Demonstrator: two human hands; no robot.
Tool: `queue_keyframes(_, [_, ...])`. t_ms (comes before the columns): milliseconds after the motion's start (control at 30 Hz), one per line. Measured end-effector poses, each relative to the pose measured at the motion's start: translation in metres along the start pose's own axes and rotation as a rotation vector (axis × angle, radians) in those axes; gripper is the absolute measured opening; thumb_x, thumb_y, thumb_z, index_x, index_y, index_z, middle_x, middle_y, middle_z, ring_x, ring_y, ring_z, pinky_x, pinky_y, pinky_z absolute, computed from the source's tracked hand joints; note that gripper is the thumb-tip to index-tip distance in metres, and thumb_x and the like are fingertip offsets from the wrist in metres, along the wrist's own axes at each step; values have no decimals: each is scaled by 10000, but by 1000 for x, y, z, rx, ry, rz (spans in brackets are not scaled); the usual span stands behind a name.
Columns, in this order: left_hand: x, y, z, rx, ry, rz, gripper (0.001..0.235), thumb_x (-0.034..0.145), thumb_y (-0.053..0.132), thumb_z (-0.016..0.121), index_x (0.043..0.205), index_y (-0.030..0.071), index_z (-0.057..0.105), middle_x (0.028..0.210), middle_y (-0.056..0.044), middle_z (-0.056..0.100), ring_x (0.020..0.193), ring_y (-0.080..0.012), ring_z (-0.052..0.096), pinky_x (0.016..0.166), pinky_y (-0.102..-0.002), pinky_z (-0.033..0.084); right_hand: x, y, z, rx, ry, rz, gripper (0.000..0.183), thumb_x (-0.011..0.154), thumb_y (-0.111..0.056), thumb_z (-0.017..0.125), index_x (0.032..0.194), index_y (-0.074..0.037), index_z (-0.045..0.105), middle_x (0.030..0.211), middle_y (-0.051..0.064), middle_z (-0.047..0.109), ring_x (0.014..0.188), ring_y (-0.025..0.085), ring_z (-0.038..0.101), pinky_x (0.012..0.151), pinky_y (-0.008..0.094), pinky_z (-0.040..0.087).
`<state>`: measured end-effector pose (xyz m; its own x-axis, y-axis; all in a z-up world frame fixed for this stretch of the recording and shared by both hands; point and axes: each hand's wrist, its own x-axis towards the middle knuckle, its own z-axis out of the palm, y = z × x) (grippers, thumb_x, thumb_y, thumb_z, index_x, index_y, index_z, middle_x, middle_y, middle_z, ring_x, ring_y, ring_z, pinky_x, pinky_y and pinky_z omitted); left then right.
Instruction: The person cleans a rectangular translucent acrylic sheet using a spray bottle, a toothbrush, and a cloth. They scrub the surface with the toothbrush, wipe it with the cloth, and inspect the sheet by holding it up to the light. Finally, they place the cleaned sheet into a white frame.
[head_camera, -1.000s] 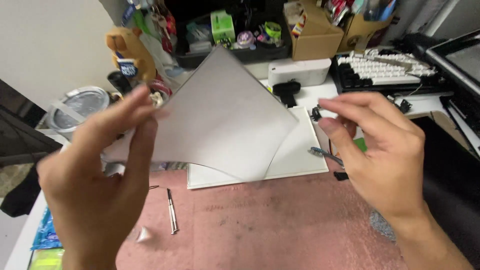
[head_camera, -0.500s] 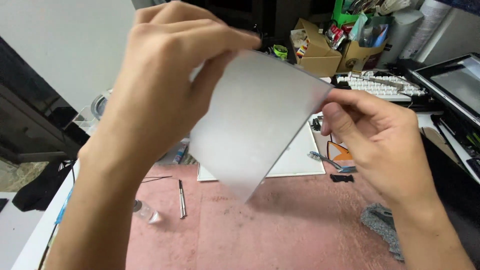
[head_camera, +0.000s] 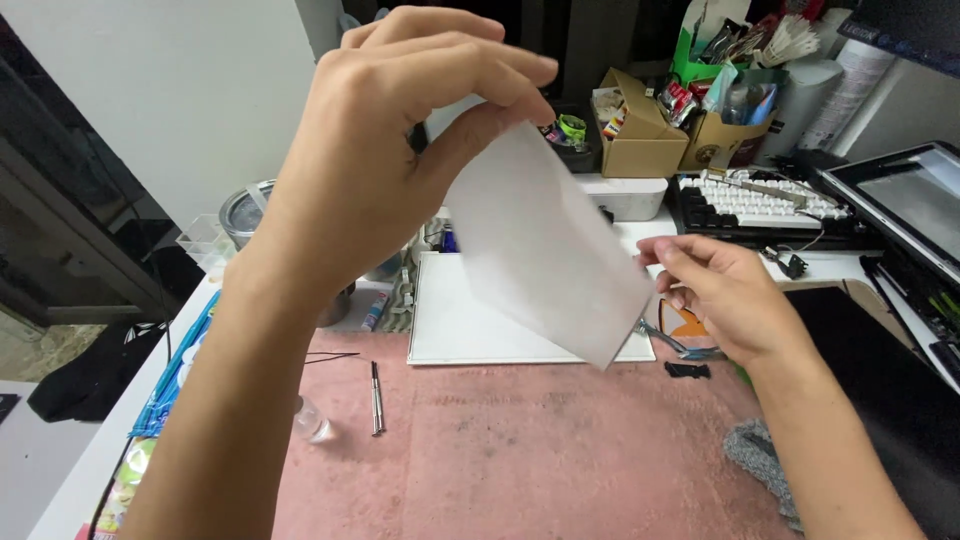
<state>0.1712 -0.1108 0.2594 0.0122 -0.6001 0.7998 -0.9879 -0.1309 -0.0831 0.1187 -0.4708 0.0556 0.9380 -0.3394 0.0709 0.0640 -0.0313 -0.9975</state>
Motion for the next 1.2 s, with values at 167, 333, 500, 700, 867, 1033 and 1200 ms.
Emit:
queue_keyframes(167, [-5, 2, -2, -128, -9, -59, 163, 1243, -79, 776, 1227, 79, 816, 1539, -170, 681, 1405, -371, 657, 1183, -513, 544, -11, -12, 22, -186, -83, -54, 379, 1080, -263, 717, 1412, -108, 818, 1400, 24, 841, 1018, 126, 660, 881, 272, 517])
queue_keyframes(333, [-12, -4, 8, -278, 12, -150, 206, 1240, -103, 724, 1242, 94, 785, 1562, -153, 649, 1470, -325, 688, 1324, -452, 580, -43, -74, 62, -263, -125, -129, 443, 1052, -247, 699, 1470, -135, 794, 1498, -11, 830, 1346, 105, 667, 1174, 311, 496])
queue_keyframes(500, [-25, -19, 21, -505, 63, -218, 283, 1255, -161, 622, 1252, 86, 760, 1581, -169, 613, 1426, -242, 708, 1215, -373, 635, -22, -62, 60, -256, -240, -307, 525, 1061, -300, 698, 1548, -106, 730, 1429, 61, 841, 1453, 146, 676, 1238, 329, 493])
queue_keyframes(700, [-38, -33, 28, -631, 84, -295, 266, 1267, -113, 602, 1282, 111, 744, 1617, -157, 603, 1592, -242, 595, 1151, -334, 591, -20, -55, 71, -224, -282, -244, 338, 1068, -179, 757, 1379, -91, 855, 1218, 58, 895, 1219, 131, 760, 1103, 306, 561])
queue_keyframes(867, [-41, -36, 34, -690, 124, -294, 186, 1261, -48, 642, 1278, 106, 746, 1583, -151, 609, 1603, -251, 592, 1218, -393, 672, -16, -63, 98, -199, -341, -195, 475, 1075, -251, 692, 1526, -118, 760, 1457, 19, 840, 1394, 124, 723, 1246, 320, 518])
queue_keyframes(1033, [-46, -40, 37, -729, 112, -279, 221, 1261, -43, 597, 1293, 123, 740, 1587, -148, 596, 1600, -250, 591, 1259, -401, 644, 4, -53, 111, -93, -385, -229, 456, 1085, -262, 688, 1479, -48, 773, 1454, 29, 823, 1344, 128, 720, 1221, 327, 563])
queue_keyframes(1200, [-56, -47, 37, -735, 124, -319, 224, 1230, -41, 622, 1264, 132, 760, 1568, -156, 613, 1563, -258, 613, 1214, -382, 631, 12, -38, 102, -87, -299, -187, 206, 1071, -217, 793, 1179, -53, 859, 1150, -5, 837, 1119, 111, 721, 1086, 297, 567])
